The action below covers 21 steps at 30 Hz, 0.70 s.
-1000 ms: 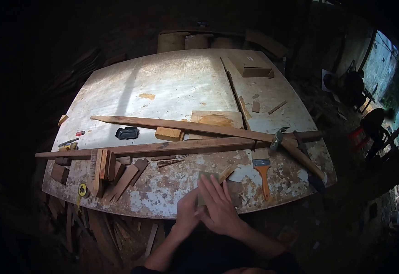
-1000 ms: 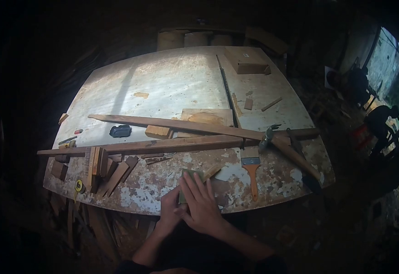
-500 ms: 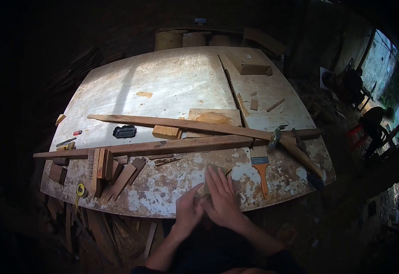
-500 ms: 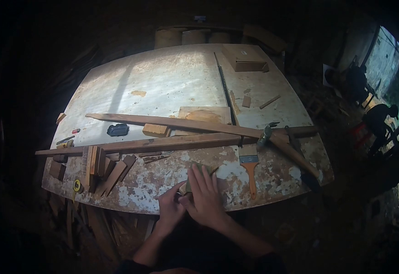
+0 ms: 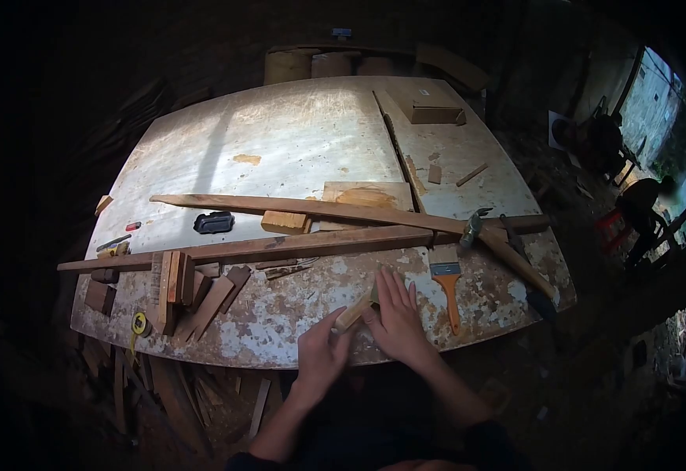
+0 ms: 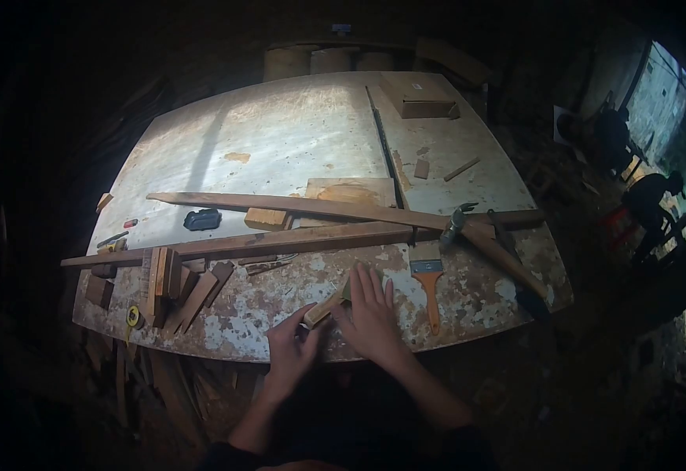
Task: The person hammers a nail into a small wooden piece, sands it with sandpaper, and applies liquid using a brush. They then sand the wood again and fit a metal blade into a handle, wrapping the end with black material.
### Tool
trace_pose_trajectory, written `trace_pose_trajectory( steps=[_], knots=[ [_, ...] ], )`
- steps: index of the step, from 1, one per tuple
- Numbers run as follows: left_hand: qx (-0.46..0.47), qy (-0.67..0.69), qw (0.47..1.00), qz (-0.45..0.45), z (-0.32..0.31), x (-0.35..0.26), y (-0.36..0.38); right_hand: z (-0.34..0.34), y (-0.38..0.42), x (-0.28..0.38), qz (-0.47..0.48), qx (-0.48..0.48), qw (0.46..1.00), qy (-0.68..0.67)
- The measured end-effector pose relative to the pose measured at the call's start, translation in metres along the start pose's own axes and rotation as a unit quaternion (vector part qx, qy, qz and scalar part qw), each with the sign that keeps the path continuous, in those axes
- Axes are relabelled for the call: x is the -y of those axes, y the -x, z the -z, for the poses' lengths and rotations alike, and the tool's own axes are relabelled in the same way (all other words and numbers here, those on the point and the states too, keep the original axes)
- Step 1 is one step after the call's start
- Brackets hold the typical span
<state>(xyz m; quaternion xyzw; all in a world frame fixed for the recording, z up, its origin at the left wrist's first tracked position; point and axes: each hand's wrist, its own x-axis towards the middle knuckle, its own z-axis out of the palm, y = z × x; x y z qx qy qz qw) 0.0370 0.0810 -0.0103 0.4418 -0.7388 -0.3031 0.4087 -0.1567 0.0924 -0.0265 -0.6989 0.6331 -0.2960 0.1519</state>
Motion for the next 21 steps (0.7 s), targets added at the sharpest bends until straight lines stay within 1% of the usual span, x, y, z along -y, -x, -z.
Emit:
trace_pose_trajectory(
  steps=[2, 3, 5, 6, 7, 8, 10, 11, 14, 15, 17, 18, 19, 20, 21],
  knots=[
    [-0.005, -0.008, 1.000, -0.016, -0.002, 0.003, 0.000, 0.002, 0.016, 0.034, 0.070, -0.012, 0.997, -0.004],
    [0.003, -0.002, 1.000, -0.003, 0.000, 0.005, 0.002, 0.007, 0.024, 0.051, 0.113, 0.006, 0.993, -0.023],
    [0.016, 0.011, 1.000, 0.019, 0.002, 0.010, 0.004, 0.012, 0.015, 0.035, 0.077, 0.029, 0.997, -0.016],
    [0.007, 0.010, 1.000, 0.013, 0.001, 0.010, 0.006, 0.013, 0.009, 0.022, 0.055, 0.041, 0.998, -0.013],
    [-0.004, 0.012, 1.000, 0.007, -0.003, 0.008, 0.008, 0.009, -0.002, 0.007, -0.008, 0.012, 1.000, -0.004],
    [-0.015, 0.014, 1.000, 0.002, -0.007, 0.006, 0.009, 0.004, 0.006, 0.006, 0.007, 0.006, 1.000, 0.004],
    [-0.011, 0.018, 1.000, 0.011, -0.006, 0.002, 0.002, 0.003, 0.016, 0.033, 0.045, -0.005, 0.999, 0.024],
    [-0.003, 0.016, 1.000, 0.020, -0.003, 0.002, 0.004, 0.006, 0.024, 0.053, 0.108, 0.004, 0.994, -0.021],
    [0.015, 0.003, 0.999, 0.035, 0.002, 0.004, 0.005, 0.014, 0.010, 0.029, 0.067, 0.040, 0.997, -0.026],
    [0.001, 0.009, 1.000, 0.023, 0.002, -0.001, 0.005, 0.013, -0.005, 0.015, -0.007, 0.043, 0.999, -0.021],
    [-0.008, 0.007, 1.000, 0.019, 0.000, 0.000, 0.005, 0.003, 0.007, 0.016, 0.025, 0.027, 0.999, -0.019],
    [-0.013, 0.007, 1.000, 0.017, -0.002, 0.001, 0.003, 0.003, 0.011, 0.028, 0.041, 0.019, 0.999, -0.018],
    [-0.008, 0.004, 1.000, 0.018, 0.000, 0.002, 0.003, 0.005, 0.021, 0.049, 0.097, 0.015, 0.994, -0.045],
    [-0.004, 0.000, 1.000, 0.018, 0.003, 0.004, 0.001, 0.008, 0.026, 0.058, 0.146, 0.037, 0.987, -0.047],
    [0.000, -0.004, 1.000, 0.016, 0.005, 0.005, 0.000, 0.009, 0.021, 0.050, 0.126, 0.048, 0.990, -0.036]
  ],
)
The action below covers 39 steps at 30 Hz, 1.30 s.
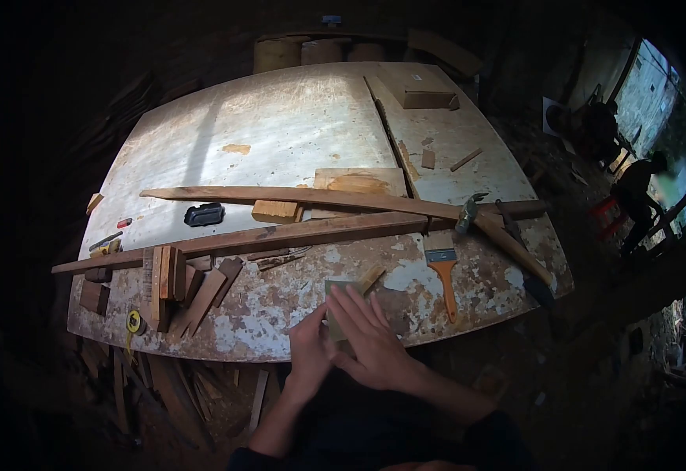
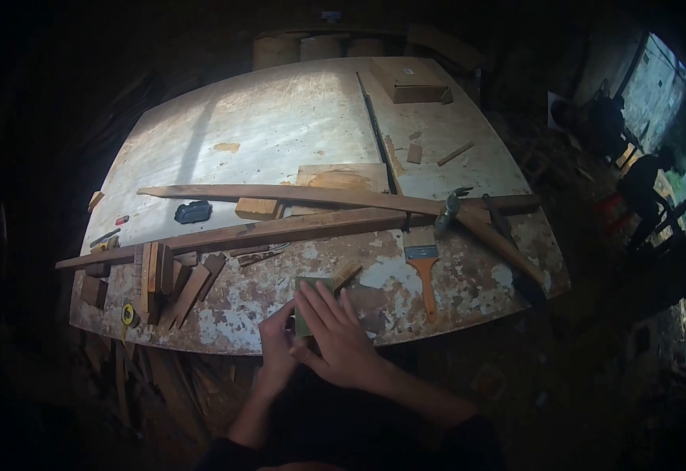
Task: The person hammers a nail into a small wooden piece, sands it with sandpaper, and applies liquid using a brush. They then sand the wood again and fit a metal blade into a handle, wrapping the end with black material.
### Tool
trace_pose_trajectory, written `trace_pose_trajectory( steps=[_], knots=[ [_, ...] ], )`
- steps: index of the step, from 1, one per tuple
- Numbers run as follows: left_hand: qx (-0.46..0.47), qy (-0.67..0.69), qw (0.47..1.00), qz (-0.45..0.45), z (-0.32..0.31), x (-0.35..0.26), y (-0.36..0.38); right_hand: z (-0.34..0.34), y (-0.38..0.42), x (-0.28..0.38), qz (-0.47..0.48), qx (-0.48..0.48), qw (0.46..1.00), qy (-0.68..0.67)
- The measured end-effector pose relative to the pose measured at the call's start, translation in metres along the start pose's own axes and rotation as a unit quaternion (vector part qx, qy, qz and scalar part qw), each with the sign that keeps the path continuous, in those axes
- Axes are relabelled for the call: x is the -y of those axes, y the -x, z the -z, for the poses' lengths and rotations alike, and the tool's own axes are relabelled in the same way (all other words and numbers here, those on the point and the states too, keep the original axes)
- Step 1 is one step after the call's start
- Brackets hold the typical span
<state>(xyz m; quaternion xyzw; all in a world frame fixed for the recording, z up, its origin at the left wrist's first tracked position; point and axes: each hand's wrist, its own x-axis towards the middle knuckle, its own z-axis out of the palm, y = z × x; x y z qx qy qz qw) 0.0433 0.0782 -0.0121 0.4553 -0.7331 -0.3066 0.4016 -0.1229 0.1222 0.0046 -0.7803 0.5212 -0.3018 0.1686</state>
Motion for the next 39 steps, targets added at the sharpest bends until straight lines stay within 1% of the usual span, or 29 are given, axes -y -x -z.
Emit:
trace_pose_trajectory(
  steps=[1, 3, 4, 5, 7, 8, 11, 12, 13, 15, 16, 17, 18, 19, 20, 21, 23, 24, 27, 28, 29, 31, 32, 33, 34, 35, 36, 37, 39],
  knots=[
    [0.003, 0.005, 1.000, 0.012, -0.001, 0.000, 0.001, 0.001, -0.005, -0.016, -0.020, 0.010, 1.000, 0.009],
    [0.004, 0.018, 0.999, 0.039, -0.004, -0.002, 0.004, 0.001, -0.018, -0.042, -0.094, -0.019, 0.995, 0.040],
    [0.003, 0.017, 0.999, 0.035, -0.005, 0.001, 0.006, 0.000, -0.020, -0.046, -0.132, -0.030, 0.989, 0.055],
    [-0.001, 0.016, 0.999, 0.029, -0.008, 0.006, 0.005, -0.005, -0.013, -0.038, -0.080, -0.024, 0.996, 0.038],
    [0.000, 0.012, 1.000, 0.024, -0.007, 0.007, 0.006, -0.006, -0.001, 0.007, 0.019, -0.014, 1.000, -0.001],
    [0.003, 0.009, 1.000, 0.022, -0.005, 0.004, 0.005, -0.002, -0.002, 0.005, 0.023, 0.001, 1.000, 0.007],
    [0.004, 0.015, 0.999, 0.034, -0.005, -0.003, 0.005, 0.002, -0.017, -0.060, -0.143, -0.014, 0.989, 0.021],
    [0.002, 0.020, 0.999, 0.042, -0.006, -0.004, 0.005, 0.000, -0.016, -0.060, -0.149, -0.021, 0.988, 0.025],
    [-0.003, 0.018, 1.000, 0.023, -0.007, -0.001, 0.001, 0.001, -0.013, -0.042, -0.094, -0.016, 0.995, 0.022],
    [-0.004, 0.009, 1.000, -0.009, -0.004, 0.007, 0.001, 0.004, 0.002, 0.016, 0.008, -0.004, 1.000, 0.004],
    [-0.001, 0.007, 1.000, -0.002, -0.003, 0.005, 0.002, 0.007, 0.003, 0.017, 0.012, 0.020, 1.000, 0.006],
    [0.000, 0.005, 1.000, 0.004, -0.001, 0.000, 0.003, 0.007, -0.003, -0.004, -0.039, 0.013, 0.999, 0.013],
    [0.001, 0.005, 1.000, 0.011, -0.001, -0.003, 0.004, 0.002, -0.011, -0.041, -0.091, 0.006, 0.996, 0.020],
    [-0.015, 0.006, 1.000, -0.007, -0.003, -0.004, 0.004, 0.000, -0.016, -0.063, -0.139, 0.000, 0.990, 0.029],
    [-0.031, 0.007, 0.999, -0.023, -0.005, -0.004, 0.006, -0.003, -0.015, -0.063, -0.156, -0.009, 0.987, 0.043],
    [-0.052, 0.008, 0.998, -0.043, -0.008, -0.003, 0.002, 0.000, -0.012, -0.046, -0.100, -0.012, 0.994, 0.033],
    [-0.027, 0.001, 0.999, -0.022, -0.006, 0.010, -0.001, 0.004, 0.002, 0.011, 0.005, -0.011, 1.000, 0.000],
    [-0.011, -0.004, 1.000, -0.011, -0.004, 0.014, 0.001, 0.004, 0.003, 0.015, 0.012, 0.010, 1.000, -0.007],
    [-0.023, 0.017, 0.999, 0.018, -0.007, 0.001, 0.002, 0.002, -0.019, -0.045, -0.106, -0.030, 0.994, 0.025],
    [-0.024, 0.010, 0.999, 0.021, -0.008, 0.001, 0.004, 0.002, -0.021, -0.050, -0.122, -0.029, 0.991, 0.041],
    [-0.027, 0.004, 0.999, 0.023, -0.009, 0.003, 0.004, -0.005, -0.015, -0.043, -0.075, -0.031, 0.996, 0.030],
    [-0.030, 0.014, 0.999, 0.033, -0.011, 0.014, 0.006, -0.011, -0.006, 0.003, 0.019, -0.036, 0.999, 0.002],
    [-0.028, 0.030, 0.998, 0.040, -0.014, 0.025, 0.009, -0.010, -0.004, 0.007, 0.034, -0.014, 0.999, 0.004],
    [-0.029, 0.047, 0.998, 0.044, -0.014, 0.031, 0.009, -0.008, -0.008, -0.008, -0.018, -0.015, 0.999, 0.023],
    [-0.017, 0.070, 0.992, 0.105, -0.012, 0.020, 0.008, -0.005, -0.014, -0.038, -0.070, -0.015, 0.997, 0.042],
    [-0.022, 0.076, 0.990, 0.118, -0.013, 0.017, 0.007, -0.004, -0.018, -0.060, -0.120, -0.012, 0.991, 0.062],
    [-0.024, 0.082, 0.988, 0.132, -0.014, 0.015, 0.008, -0.005, -0.018, -0.067, -0.129, -0.022, 0.989, 0.076],
    [-0.027, 0.089, 0.985, 0.145, -0.016, 0.014, 0.005, -0.005, -0.018, -0.051, -0.080, -0.028, 0.994, 0.064],
    [-0.037, 0.158, 0.982, 0.095, -0.019, 0.026, 0.002, -0.008, -0.010, -0.003, 0.011, -0.037, 0.999, 0.034]
  ],
)
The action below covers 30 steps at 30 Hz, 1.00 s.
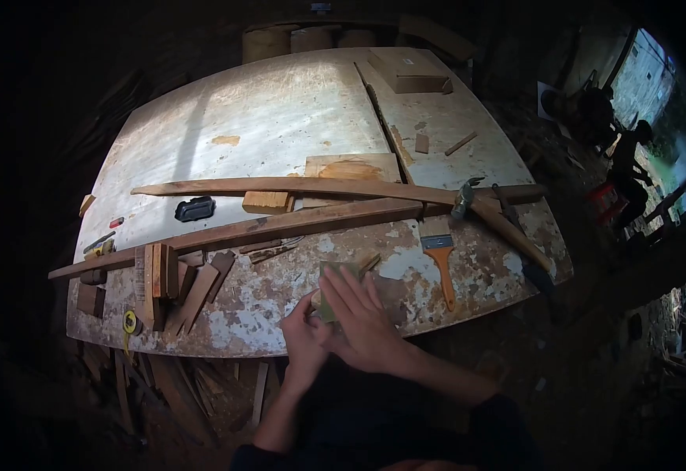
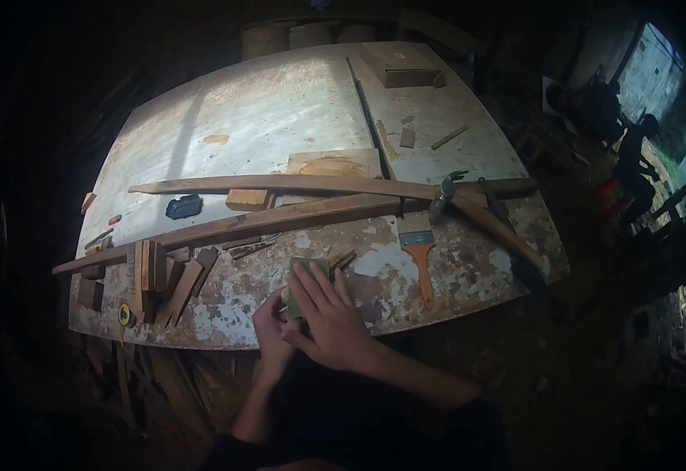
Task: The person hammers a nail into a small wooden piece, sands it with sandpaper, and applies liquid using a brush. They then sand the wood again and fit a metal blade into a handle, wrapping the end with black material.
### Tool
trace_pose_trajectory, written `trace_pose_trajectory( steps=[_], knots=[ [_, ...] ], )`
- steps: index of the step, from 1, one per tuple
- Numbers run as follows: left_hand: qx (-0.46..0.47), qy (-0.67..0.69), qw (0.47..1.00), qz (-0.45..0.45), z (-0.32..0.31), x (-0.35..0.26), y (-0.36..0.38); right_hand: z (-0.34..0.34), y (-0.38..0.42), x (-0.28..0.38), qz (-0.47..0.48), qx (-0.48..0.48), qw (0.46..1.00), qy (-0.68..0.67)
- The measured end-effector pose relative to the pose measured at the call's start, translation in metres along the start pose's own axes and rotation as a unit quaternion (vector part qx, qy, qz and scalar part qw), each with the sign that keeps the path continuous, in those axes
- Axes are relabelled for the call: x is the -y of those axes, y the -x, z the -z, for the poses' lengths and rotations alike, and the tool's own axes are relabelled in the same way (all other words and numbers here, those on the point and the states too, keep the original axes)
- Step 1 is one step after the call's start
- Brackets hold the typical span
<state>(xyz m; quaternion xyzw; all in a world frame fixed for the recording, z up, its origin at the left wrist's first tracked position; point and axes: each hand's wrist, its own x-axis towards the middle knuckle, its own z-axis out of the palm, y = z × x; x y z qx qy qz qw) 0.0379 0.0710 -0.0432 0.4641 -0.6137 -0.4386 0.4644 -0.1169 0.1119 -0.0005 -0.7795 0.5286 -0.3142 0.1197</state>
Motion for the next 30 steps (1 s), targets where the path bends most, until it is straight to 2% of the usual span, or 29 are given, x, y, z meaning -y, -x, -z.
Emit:
trace_pose_trajectory(
  steps=[1, 4, 5, 8, 9, 12, 13, 15, 17, 20, 21, 24, 25, 27, 28, 29, 30],
  knots=[
    [0.005, 0.035, 0.999, -0.026, 0.001, 0.004, -0.003, 0.004, 0.000, 0.003, 0.023, 0.024, 0.999, -0.005],
    [0.011, 0.081, 0.992, 0.094, 0.000, 0.002, -0.005, 0.001, -0.015, -0.057, -0.100, 0.002, 0.992, 0.070],
    [0.000, 0.095, 0.991, 0.093, -0.003, -0.001, -0.004, 0.003, -0.017, -0.058, -0.119, 0.005, 0.991, 0.062],
    [0.016, 0.108, 0.992, 0.057, -0.001, 0.001, -0.001, 0.000, -0.004, -0.007, -0.007, 0.019, 1.000, -0.008],
    [0.020, 0.120, 0.989, 0.088, -0.002, -0.002, -0.002, 0.001, -0.003, -0.006, 0.004, 0.035, 0.999, -0.002],
    [0.020, 0.149, 0.972, 0.181, 0.002, -0.019, -0.005, 0.000, -0.019, -0.060, -0.095, 0.009, 0.993, 0.075],
    [0.018, 0.154, 0.974, 0.164, 0.003, -0.013, -0.004, -0.003, -0.019, -0.058, -0.100, -0.008, 0.992, 0.083],
    [0.016, 0.167, 0.977, 0.132, 0.000, 0.002, -0.004, -0.001, -0.008, -0.024, -0.026, 0.028, 0.999, 0.026],
    [0.027, 0.164, 0.975, 0.147, 0.003, 0.001, -0.003, 0.006, -0.006, -0.014, 0.012, 0.060, 0.998, 0.014],
    [0.014, 0.142, 0.978, 0.150, 0.000, -0.008, -0.003, 0.001, -0.018, -0.072, -0.120, 0.014, 0.991, 0.050],
    [0.006, 0.133, 0.980, 0.148, -0.004, -0.011, -0.003, -0.003, -0.017, -0.065, -0.122, -0.011, 0.991, 0.056],
    [-0.002, 0.161, 0.985, 0.060, -0.004, 0.002, -0.004, -0.005, -0.003, -0.009, 0.002, 0.025, 1.000, -0.003],
    [0.005, 0.156, 0.983, 0.100, -0.002, 0.000, -0.004, 0.001, -0.007, -0.018, 0.011, 0.047, 0.999, 0.009],
    [0.020, 0.150, 0.972, 0.180, 0.001, -0.010, -0.002, 0.002, -0.018, -0.049, -0.075, 0.006, 0.997, 0.026],
    [0.017, 0.146, 0.974, 0.171, 0.000, -0.008, 0.000, 0.002, -0.021, -0.058, -0.116, -0.013, 0.993, 0.036],
    [0.016, 0.142, 0.977, 0.162, 0.000, -0.005, 0.002, -0.006, -0.012, -0.052, -0.112, -0.017, 0.990, 0.078],
    [0.013, 0.138, 0.979, 0.152, -0.001, -0.002, 0.001, -0.005, -0.009, -0.036, -0.073, 0.000, 0.996, 0.058]
  ],
)
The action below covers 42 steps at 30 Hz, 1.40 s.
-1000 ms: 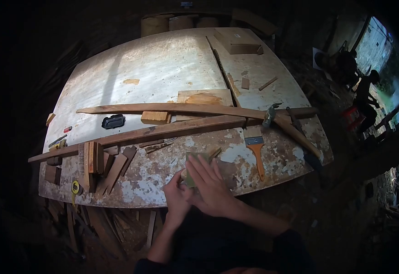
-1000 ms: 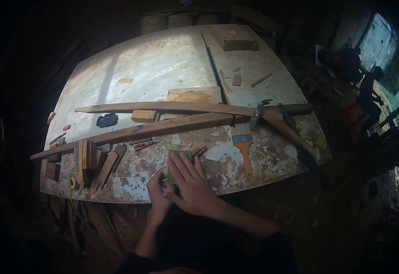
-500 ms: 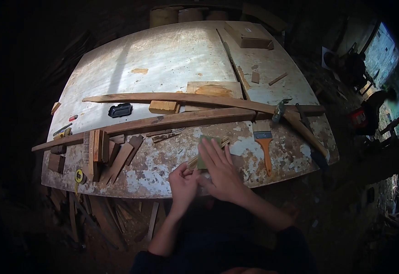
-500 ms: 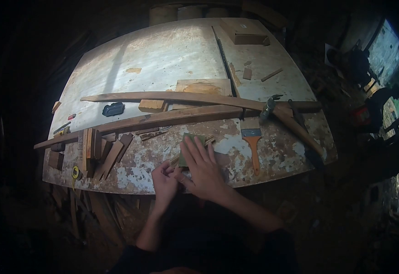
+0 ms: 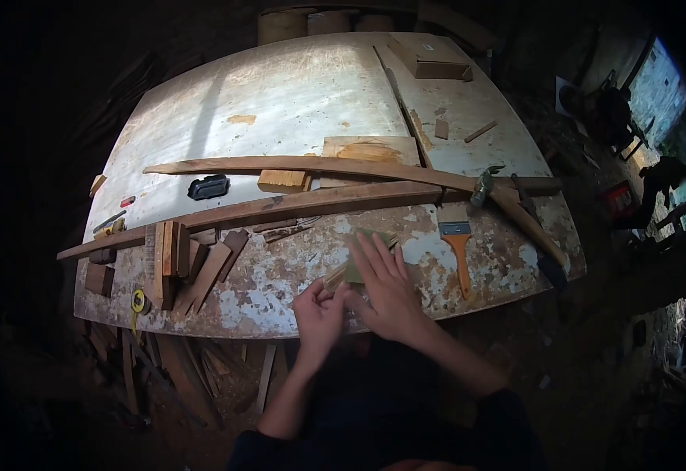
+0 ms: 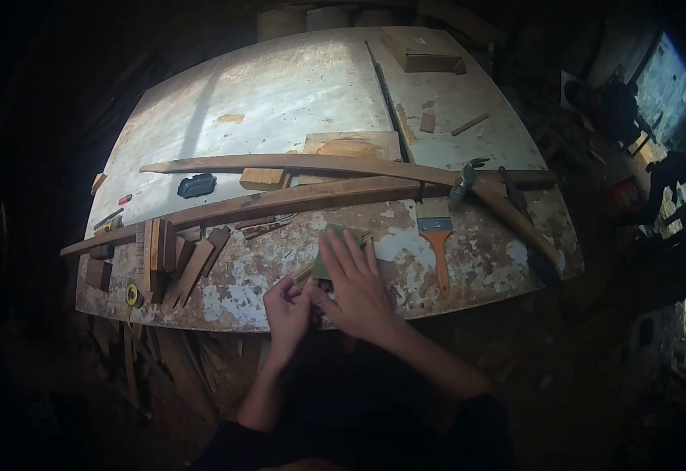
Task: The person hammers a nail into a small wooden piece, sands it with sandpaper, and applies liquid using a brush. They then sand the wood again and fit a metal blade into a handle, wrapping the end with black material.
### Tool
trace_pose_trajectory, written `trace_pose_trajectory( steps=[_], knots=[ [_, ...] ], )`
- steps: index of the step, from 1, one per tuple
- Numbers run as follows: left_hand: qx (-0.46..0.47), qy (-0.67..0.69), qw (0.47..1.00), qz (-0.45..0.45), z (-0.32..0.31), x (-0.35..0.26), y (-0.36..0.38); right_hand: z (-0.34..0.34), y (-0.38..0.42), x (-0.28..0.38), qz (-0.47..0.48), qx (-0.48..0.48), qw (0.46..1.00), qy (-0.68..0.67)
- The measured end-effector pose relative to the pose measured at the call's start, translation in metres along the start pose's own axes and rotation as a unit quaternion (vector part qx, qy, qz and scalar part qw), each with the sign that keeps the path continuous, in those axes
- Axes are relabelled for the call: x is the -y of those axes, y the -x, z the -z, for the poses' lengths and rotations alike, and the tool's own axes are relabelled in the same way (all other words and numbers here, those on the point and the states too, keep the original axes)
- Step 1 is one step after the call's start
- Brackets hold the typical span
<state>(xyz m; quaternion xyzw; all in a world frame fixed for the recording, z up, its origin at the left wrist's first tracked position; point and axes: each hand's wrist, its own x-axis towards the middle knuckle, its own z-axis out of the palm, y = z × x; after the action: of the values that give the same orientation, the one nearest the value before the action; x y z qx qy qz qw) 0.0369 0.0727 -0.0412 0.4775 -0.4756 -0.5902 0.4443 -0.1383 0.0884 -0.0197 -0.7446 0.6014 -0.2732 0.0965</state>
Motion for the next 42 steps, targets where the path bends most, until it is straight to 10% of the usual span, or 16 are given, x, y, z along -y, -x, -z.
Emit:
trace_pose_trajectory(
  steps=[2, 6, 9, 13, 17, 20, 23, 29, 33, 36, 42],
  knots=[
    [0.016, 0.016, 1.000, -0.011, 0.003, 0.002, 0.002, 0.007, 0.013, 0.026, 0.075, 0.035, 0.996, -0.043],
    [-0.005, -0.015, 1.000, 0.019, -0.008, -0.015, 0.005, -0.003, -0.009, -0.028, -0.065, -0.026, 0.997, -0.011],
    [-0.004, 0.002, 0.992, -0.122, 0.003, 0.011, -0.011, 0.007, 0.008, 0.018, 0.044, 0.026, 0.998, -0.030],
    [-0.021, -0.037, 0.999, -0.001, -0.010, -0.014, 0.006, 0.003, -0.006, -0.015, -0.030, 0.008, 0.999, -0.021],
    [-0.007, -0.137, 0.969, -0.207, 0.001, 0.009, -0.003, 0.009, 0.009, 0.018, 0.046, 0.042, 0.996, -0.064],
    [-0.027, -0.143, 0.987, -0.066, -0.009, 0.001, 0.008, 0.004, 0.000, -0.008, 0.000, 0.014, 0.999, -0.037],
    [-0.049, -0.218, 0.954, -0.198, -0.007, 0.008, 0.004, 0.001, 0.008, 0.005, 0.006, -0.007, 1.000, -0.026],
    [-0.027, -0.219, 0.968, -0.119, -0.011, -0.010, 0.011, 0.001, -0.003, -0.033, -0.088, -0.010, 0.996, -0.013],
    [-0.023, -0.231, 0.955, -0.183, -0.006, -0.008, 0.007, 0.018, 0.020, 0.027, 0.078, 0.050, 0.994, -0.055],
    [-0.018, -0.241, 0.959, -0.146, -0.006, -0.011, 0.010, 0.012, -0.008, -0.031, -0.082, 0.007, 0.997, -0.009],
    [-0.015, -0.254, 0.944, -0.209, -0.004, -0.010, 0.008, 0.017, 0.011, 0.005, 0.024, 0.028, 0.999, -0.028]
  ],
)
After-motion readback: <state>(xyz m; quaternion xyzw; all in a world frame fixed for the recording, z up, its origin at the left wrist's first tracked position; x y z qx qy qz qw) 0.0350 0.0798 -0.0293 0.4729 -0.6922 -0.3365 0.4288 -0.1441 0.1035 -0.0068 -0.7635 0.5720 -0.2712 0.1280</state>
